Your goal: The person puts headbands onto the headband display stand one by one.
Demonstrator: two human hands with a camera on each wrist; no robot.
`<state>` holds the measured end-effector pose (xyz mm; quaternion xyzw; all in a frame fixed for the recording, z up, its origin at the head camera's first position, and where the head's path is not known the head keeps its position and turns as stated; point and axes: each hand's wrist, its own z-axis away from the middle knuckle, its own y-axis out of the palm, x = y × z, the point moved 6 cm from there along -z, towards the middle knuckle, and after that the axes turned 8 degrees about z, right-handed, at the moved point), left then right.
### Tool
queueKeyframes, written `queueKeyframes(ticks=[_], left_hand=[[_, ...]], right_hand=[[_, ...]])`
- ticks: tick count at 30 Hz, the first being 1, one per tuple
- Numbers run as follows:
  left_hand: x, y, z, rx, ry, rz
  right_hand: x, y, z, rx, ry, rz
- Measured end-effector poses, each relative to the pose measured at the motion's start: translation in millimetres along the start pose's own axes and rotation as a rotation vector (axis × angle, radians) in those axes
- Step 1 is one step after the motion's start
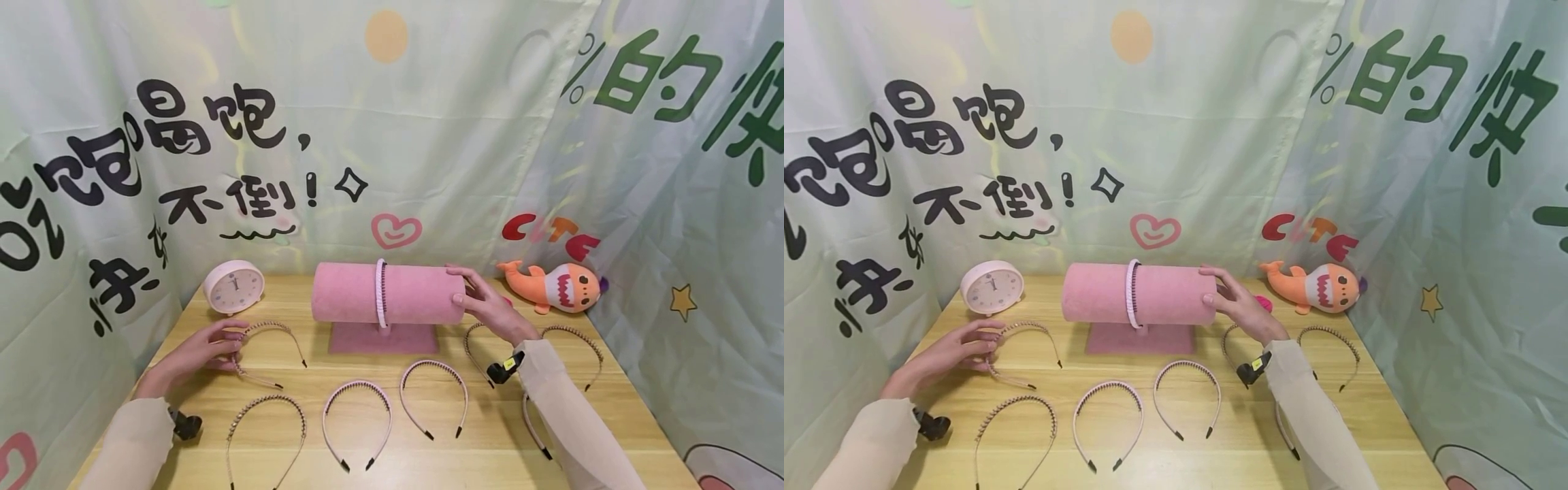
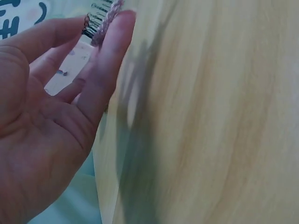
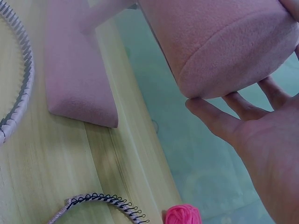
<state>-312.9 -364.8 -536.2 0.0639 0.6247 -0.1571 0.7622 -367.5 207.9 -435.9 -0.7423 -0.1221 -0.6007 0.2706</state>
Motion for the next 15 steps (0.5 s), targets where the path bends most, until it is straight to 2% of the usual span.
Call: queueKeyframes(ticks=[6,15], left_hand=[[-0.4,-1.9,6.2,-0.026,-0.022,0.057],[-5.4,0.3,12.8,-0.028,-0.01,0.069]], right_hand=[[0.7,0.5,0.1,-0.001,0.003,0.003],[-0.2,0.1,0.1,0.001,-0.001,-0.001]])
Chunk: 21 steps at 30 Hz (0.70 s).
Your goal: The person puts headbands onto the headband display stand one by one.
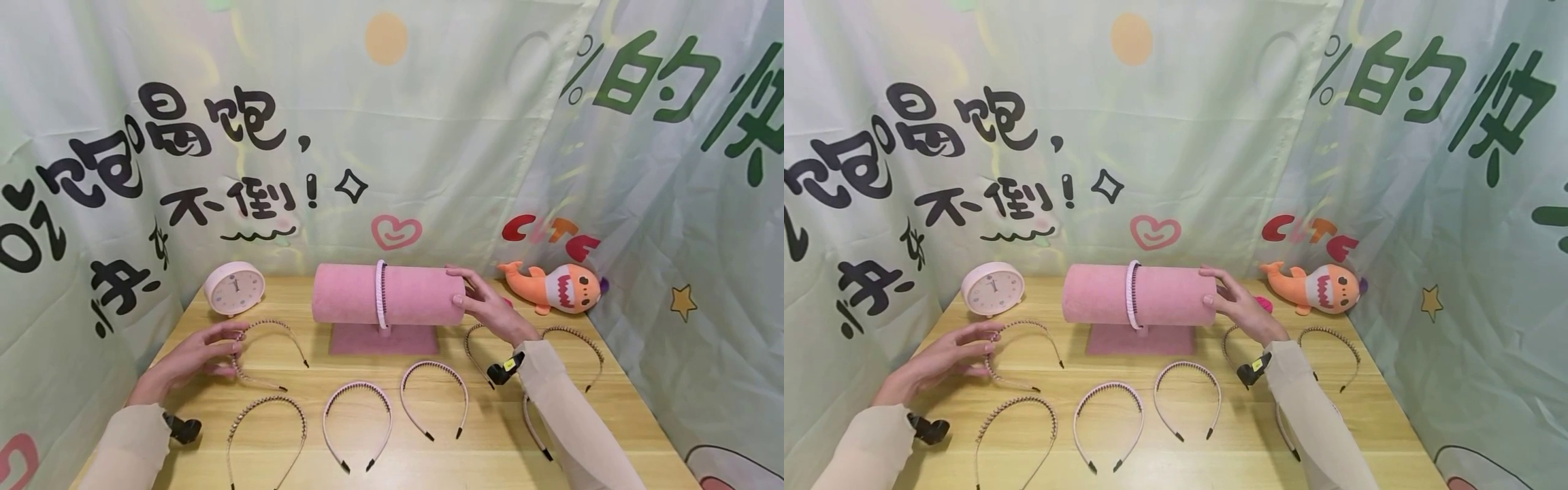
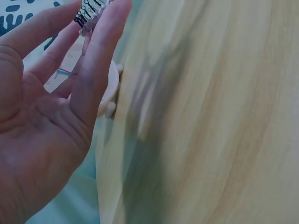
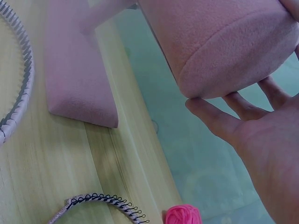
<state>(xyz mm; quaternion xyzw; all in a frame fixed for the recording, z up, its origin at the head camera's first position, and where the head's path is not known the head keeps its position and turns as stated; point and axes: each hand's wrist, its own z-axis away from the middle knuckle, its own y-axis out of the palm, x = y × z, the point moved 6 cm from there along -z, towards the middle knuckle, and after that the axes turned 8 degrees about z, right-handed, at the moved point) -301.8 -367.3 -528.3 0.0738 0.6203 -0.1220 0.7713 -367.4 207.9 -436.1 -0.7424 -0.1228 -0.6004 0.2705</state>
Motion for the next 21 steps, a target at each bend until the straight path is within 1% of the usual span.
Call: queueKeyframes(ticks=[4,11,13,16,21], left_hand=[[-3.4,1.3,1.7,-0.007,-0.001,0.006],[-13.9,6.7,3.6,-0.003,0.024,-0.02],[-17.0,7.1,4.0,-0.015,0.032,-0.021],[-22.9,7.4,5.0,-0.031,0.058,-0.023],[-34.5,10.5,6.7,-0.035,0.115,-0.026]], right_hand=[[0.1,0.1,-0.3,0.0,-0.007,-0.004],[0.1,0.3,-0.3,0.004,-0.015,0.004],[0.1,0.3,-0.4,0.004,-0.016,0.005],[0.8,0.6,-0.2,0.004,-0.015,0.002],[1.6,1.3,0.5,0.008,-0.013,-0.01]])
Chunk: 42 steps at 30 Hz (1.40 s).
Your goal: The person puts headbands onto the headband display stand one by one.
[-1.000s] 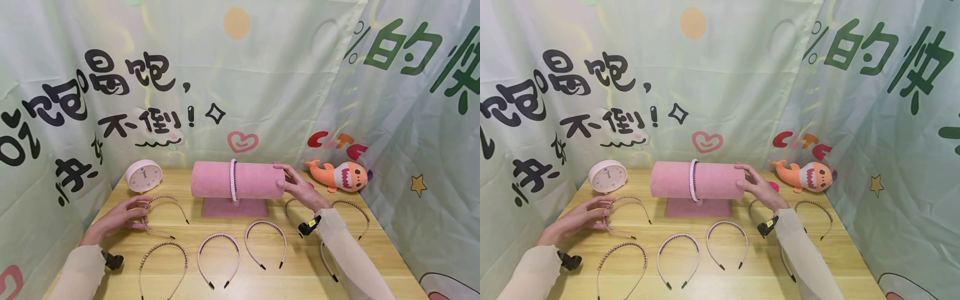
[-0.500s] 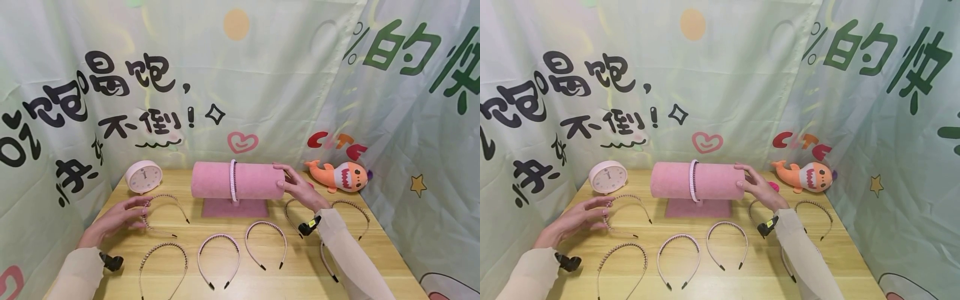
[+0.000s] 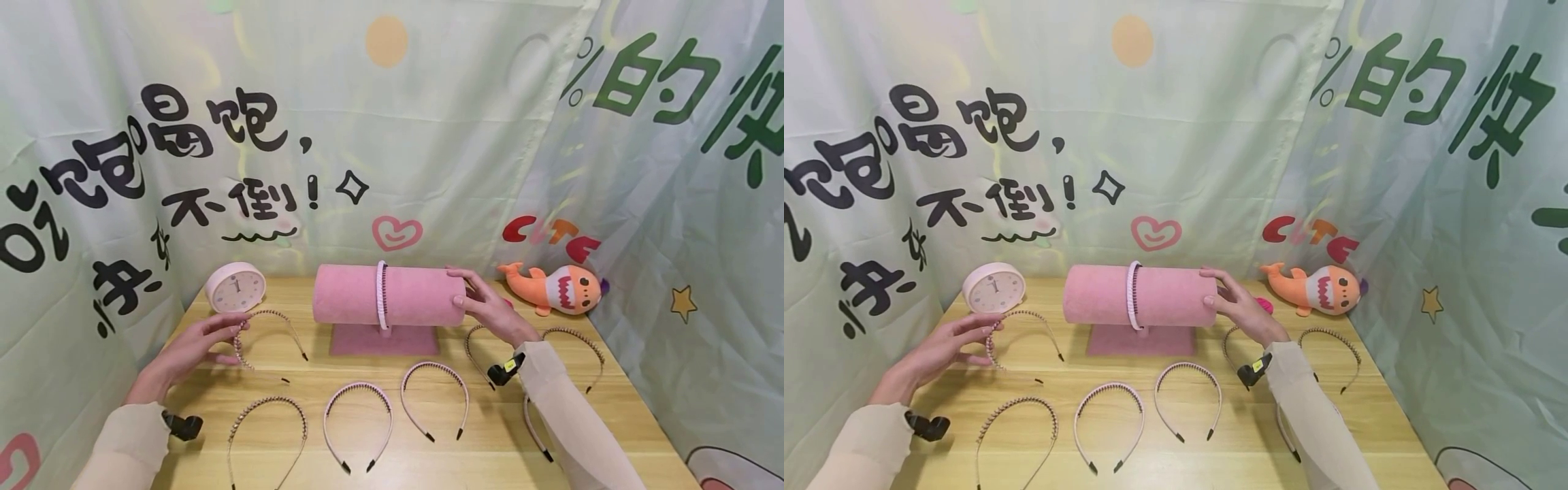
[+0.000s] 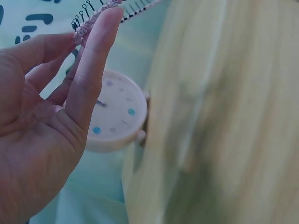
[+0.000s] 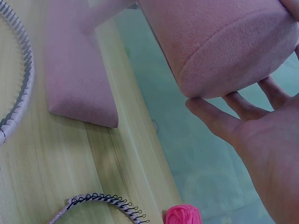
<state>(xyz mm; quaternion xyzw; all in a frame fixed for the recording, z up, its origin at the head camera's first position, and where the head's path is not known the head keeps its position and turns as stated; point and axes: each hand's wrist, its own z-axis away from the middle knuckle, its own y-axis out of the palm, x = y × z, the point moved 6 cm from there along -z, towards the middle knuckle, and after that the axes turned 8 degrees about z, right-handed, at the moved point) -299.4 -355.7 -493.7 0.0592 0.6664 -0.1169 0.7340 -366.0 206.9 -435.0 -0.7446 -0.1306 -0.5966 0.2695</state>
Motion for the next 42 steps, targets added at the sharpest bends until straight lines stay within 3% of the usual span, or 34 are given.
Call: queueKeyframes(ticks=[16,23,33,42], left_hand=[[-58.8,27.2,-6.2,-0.03,0.156,-0.055],[-85.3,42.0,-13.2,-0.008,0.232,-0.051],[-114.0,70.2,-19.4,-0.007,0.239,-0.059],[-126.2,89.2,-27.3,-0.005,0.24,-0.049]], right_hand=[[-1.3,-0.1,1.4,-0.006,0.012,-0.007],[-1.0,-0.5,1.4,-0.009,0.006,-0.003],[-1.3,-0.6,1.1,-0.007,0.001,-0.002],[-2.0,-0.9,0.2,-0.007,0.005,-0.001]])
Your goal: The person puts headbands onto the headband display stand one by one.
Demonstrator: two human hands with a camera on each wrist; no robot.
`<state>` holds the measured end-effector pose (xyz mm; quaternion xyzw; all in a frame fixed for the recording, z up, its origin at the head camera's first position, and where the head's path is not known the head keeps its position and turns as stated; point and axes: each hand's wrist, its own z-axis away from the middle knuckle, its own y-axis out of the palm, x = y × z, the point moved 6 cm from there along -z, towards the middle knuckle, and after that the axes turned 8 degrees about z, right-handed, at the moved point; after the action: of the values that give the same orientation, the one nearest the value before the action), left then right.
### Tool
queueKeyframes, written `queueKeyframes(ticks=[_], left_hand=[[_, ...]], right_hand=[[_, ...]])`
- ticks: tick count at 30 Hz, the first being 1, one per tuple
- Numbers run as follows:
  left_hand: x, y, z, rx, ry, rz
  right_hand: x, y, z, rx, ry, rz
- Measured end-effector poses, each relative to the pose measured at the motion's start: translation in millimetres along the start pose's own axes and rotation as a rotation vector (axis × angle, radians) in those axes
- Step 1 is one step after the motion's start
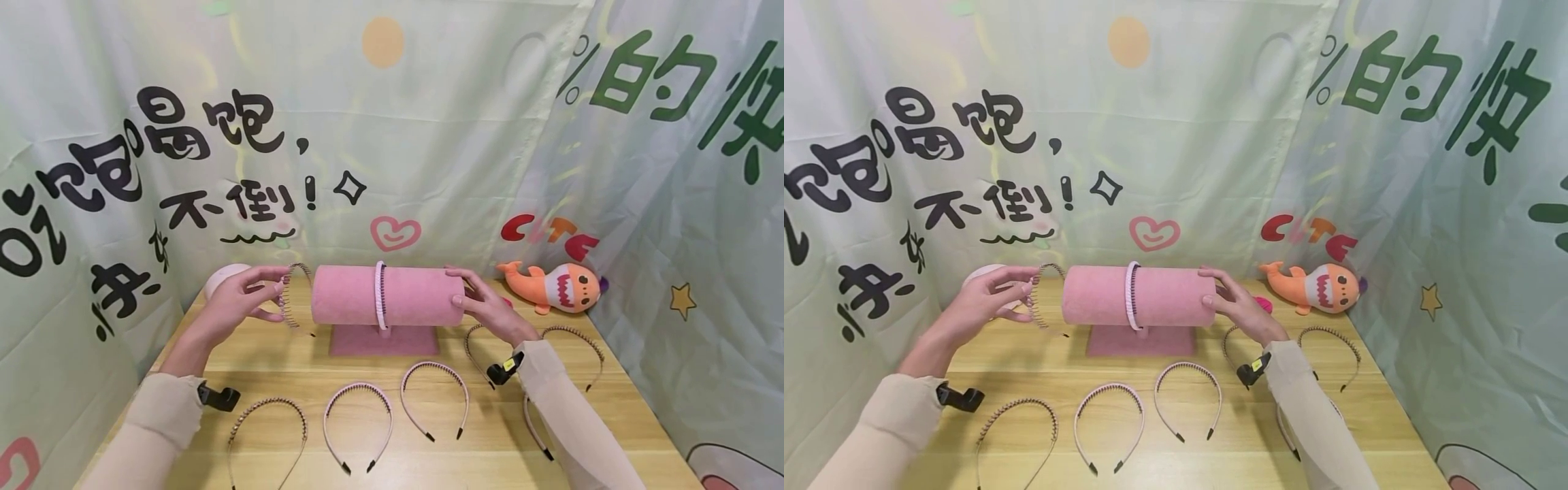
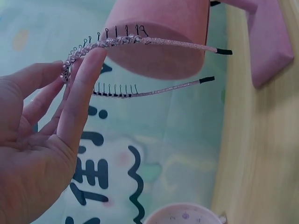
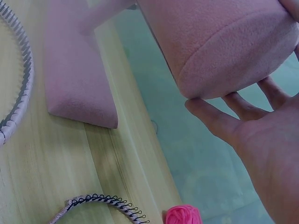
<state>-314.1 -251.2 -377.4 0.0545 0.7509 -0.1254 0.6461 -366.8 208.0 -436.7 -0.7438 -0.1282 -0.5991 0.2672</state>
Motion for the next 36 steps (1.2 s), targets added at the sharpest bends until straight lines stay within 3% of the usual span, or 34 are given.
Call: queueKeyframes(ticks=[18,32,36], left_hand=[[0.2,33.0,-25.3,0.05,-0.04,0.025],[0.7,42.5,-34.2,0.063,-0.08,0.004],[3.6,40.5,-35.4,0.073,-0.065,-0.06]], right_hand=[[0.2,-0.1,0.0,-0.006,-0.001,0.003],[0.8,0.7,0.6,-0.004,0.013,-0.003],[1.9,1.4,0.2,-0.001,0.014,-0.004]])
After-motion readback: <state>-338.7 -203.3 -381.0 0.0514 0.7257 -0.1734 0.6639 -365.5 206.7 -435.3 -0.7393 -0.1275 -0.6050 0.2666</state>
